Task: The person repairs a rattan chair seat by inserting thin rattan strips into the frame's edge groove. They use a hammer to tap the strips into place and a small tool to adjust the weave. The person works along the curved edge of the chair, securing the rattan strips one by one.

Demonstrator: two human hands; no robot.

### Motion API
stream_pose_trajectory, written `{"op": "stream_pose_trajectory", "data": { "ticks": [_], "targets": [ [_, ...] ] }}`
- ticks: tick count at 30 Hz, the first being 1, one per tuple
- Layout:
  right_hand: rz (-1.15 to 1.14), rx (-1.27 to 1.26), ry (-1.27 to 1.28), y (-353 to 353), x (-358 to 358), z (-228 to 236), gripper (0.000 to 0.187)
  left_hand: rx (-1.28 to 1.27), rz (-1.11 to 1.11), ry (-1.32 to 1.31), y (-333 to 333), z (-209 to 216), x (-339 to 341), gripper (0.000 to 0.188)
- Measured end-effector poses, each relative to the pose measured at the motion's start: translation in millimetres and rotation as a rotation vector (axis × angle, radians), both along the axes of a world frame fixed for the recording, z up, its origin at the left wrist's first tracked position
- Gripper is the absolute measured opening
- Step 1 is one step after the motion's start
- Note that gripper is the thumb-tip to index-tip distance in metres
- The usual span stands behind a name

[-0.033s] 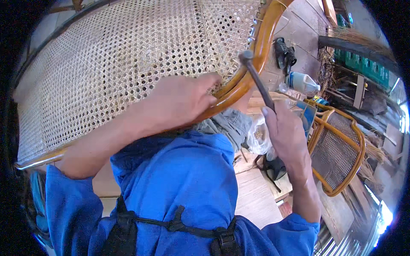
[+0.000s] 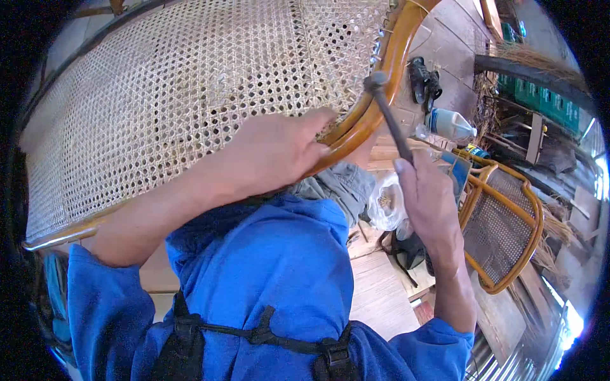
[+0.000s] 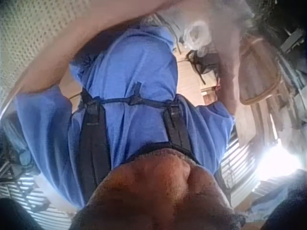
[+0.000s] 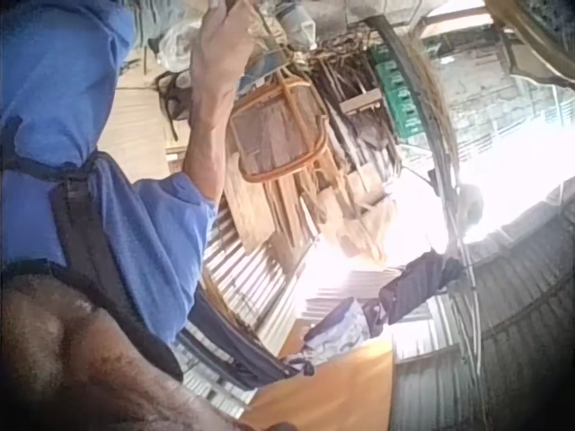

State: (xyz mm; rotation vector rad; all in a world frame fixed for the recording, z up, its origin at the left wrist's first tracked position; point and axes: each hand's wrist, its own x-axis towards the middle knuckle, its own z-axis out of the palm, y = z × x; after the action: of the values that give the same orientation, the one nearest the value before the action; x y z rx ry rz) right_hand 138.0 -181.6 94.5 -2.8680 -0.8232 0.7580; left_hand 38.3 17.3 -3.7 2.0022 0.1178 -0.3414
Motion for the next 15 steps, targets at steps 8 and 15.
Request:
{"op": "stream_pose_trajectory", "data": {
  "ticks": [8, 15],
  "targets": [
    [0.06, -0.006, -0.028, 7, 4, 5, 0.028, -0.198, 0.226, -0.008, -33, 2, 24, 0.046],
    [0.076, -0.081, -0.045, 2, 6, -6, 0.026, -0.236, 0.243, 0.064, -25, 10, 25, 0.045]
  ]
}}
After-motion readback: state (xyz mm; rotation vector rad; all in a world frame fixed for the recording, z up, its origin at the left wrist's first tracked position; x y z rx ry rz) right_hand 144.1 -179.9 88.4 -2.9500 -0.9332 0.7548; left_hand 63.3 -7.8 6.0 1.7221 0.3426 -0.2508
